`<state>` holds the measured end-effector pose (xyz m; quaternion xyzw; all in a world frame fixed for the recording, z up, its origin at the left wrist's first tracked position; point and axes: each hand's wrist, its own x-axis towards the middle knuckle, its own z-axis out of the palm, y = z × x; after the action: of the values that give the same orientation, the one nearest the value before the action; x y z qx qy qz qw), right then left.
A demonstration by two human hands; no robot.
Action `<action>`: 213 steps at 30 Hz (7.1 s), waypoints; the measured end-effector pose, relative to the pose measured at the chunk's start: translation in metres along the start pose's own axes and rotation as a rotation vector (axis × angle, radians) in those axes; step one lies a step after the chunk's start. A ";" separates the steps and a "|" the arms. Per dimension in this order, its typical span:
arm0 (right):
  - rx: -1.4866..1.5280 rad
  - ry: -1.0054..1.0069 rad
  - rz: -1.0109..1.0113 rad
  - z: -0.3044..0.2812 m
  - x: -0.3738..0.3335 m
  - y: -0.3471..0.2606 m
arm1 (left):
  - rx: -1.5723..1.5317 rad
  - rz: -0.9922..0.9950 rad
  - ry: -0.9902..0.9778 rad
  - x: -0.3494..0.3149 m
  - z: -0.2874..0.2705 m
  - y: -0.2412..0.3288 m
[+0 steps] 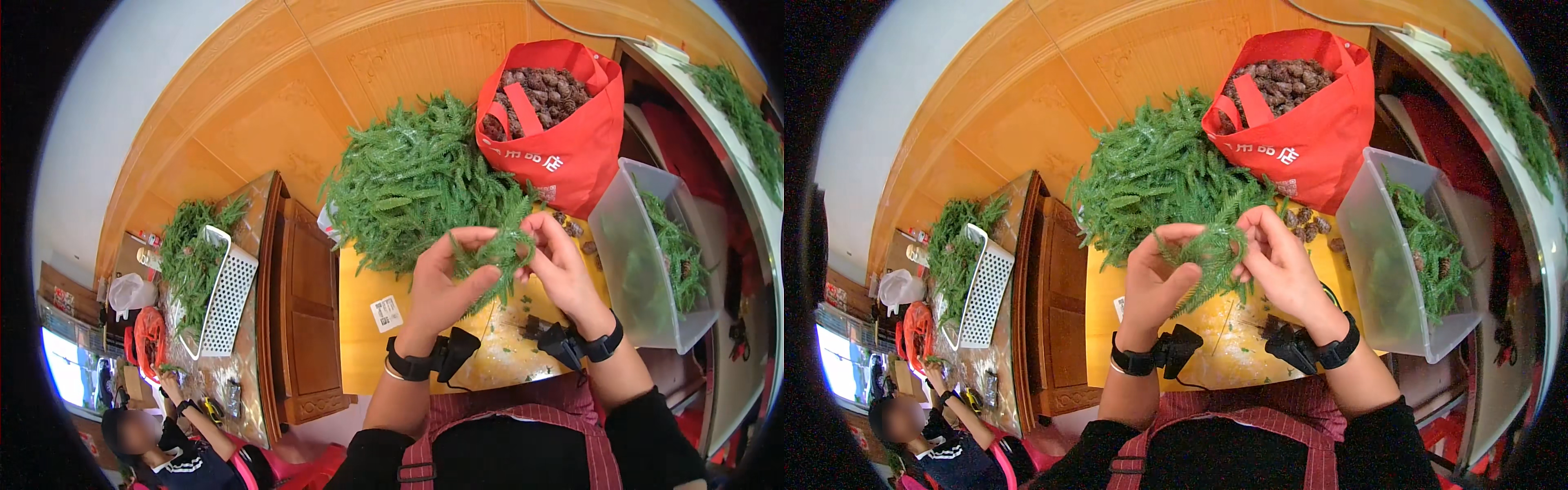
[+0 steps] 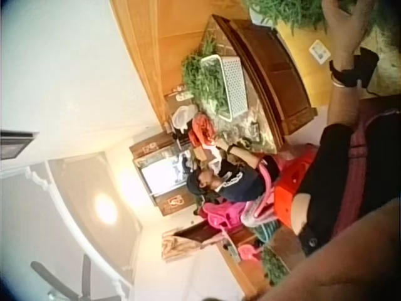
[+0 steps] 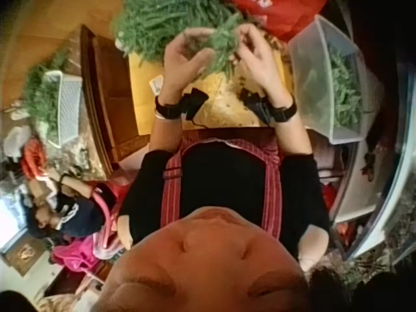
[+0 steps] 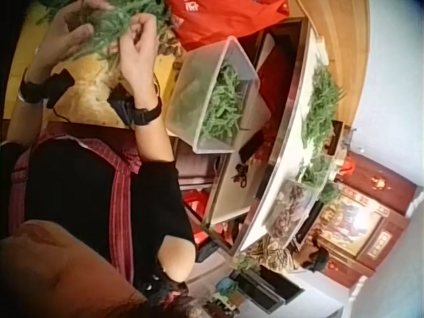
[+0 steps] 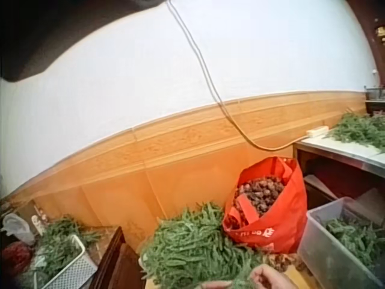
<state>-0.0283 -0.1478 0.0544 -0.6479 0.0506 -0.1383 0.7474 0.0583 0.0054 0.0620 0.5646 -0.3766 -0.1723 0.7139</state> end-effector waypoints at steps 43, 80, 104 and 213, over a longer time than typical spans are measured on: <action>-0.072 0.004 -0.017 0.003 -0.028 -0.024 | 0.434 0.134 0.130 -0.012 0.018 0.014; -0.251 0.282 -0.329 0.002 -0.033 -0.006 | 0.647 0.402 0.233 -0.014 0.023 0.011; 0.209 -0.037 -0.059 -0.002 -0.032 -0.015 | 0.715 0.359 -0.127 -0.017 0.015 0.011; -0.572 0.222 -0.488 0.013 -0.047 -0.016 | 0.945 0.382 0.247 -0.011 0.037 -0.006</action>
<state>-0.0725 -0.1243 0.0675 -0.8042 0.0122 -0.3613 0.4718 0.0255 -0.0140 0.0551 0.7624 -0.4226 0.2176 0.4392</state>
